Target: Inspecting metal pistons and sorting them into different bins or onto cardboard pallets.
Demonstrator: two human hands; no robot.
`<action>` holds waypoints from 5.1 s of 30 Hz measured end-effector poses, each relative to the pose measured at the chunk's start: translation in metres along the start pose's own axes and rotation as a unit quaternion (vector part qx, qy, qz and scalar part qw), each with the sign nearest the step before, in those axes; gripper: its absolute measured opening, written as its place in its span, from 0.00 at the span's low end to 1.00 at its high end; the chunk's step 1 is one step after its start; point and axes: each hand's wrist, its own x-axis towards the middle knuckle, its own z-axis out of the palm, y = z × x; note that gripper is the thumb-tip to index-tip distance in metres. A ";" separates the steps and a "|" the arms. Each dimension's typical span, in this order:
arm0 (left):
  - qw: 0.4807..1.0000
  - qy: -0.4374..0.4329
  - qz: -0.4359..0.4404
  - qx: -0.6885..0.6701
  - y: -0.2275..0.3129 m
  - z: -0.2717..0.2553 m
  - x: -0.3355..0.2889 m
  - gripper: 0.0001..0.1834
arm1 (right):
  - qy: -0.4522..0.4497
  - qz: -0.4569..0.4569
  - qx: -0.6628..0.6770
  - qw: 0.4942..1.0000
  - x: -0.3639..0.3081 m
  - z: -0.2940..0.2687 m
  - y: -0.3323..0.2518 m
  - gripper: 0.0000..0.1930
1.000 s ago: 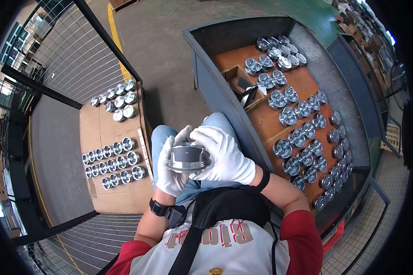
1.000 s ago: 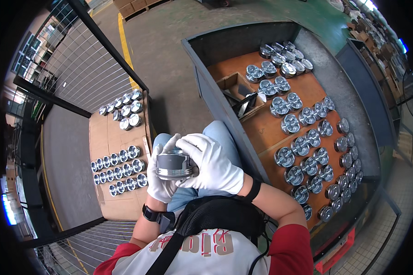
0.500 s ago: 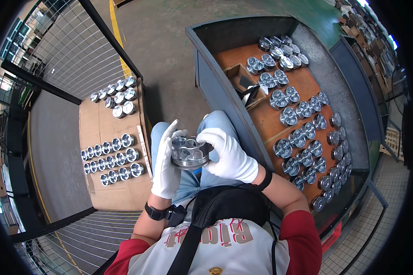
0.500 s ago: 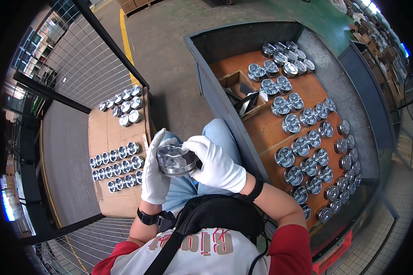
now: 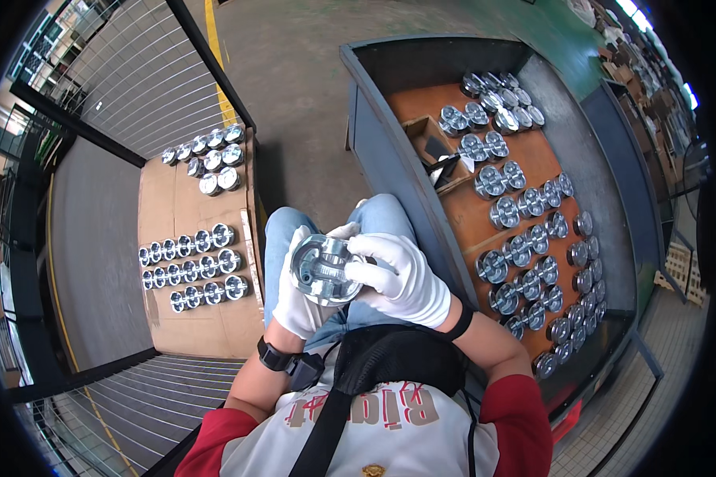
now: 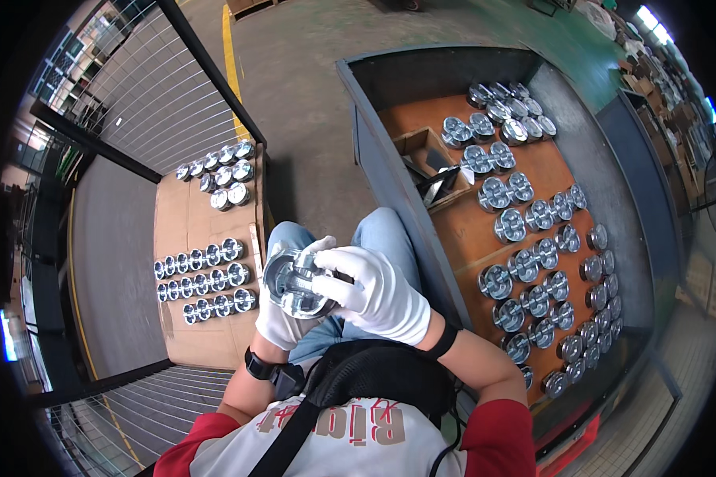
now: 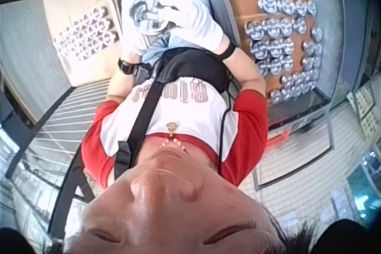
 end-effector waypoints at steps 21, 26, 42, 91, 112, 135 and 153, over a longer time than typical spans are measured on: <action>0.992 -0.106 -0.007 -0.072 0.010 -0.029 -0.001 0.41 | -0.053 0.048 0.059 0.996 -0.004 0.006 0.001 0.52; 0.998 -0.046 0.032 -0.018 0.008 -0.030 -0.002 0.41 | -0.067 0.056 0.048 0.995 -0.001 0.008 -0.002 0.52; 0.943 -0.029 -0.006 0.331 0.005 -0.031 0.015 0.35 | -0.141 0.167 -0.050 0.975 0.018 -0.047 -0.008 0.35; 0.889 0.221 0.044 0.399 0.088 -0.184 0.035 0.21 | 0.123 0.891 -0.286 0.329 -0.469 -0.274 -0.070 0.40; 0.873 0.194 0.004 0.448 0.078 -0.175 0.044 0.20 | 0.555 0.419 0.163 0.700 -0.235 -0.263 -0.066 0.21; 0.510 -0.068 0.507 0.692 0.025 0.021 -0.014 0.16 | 0.044 0.486 0.705 0.514 0.035 -0.007 0.021 0.26; 0.988 0.030 -0.149 -0.013 0.033 -0.024 0.011 0.13 | -0.064 0.480 0.593 0.643 -0.021 0.007 0.043 0.20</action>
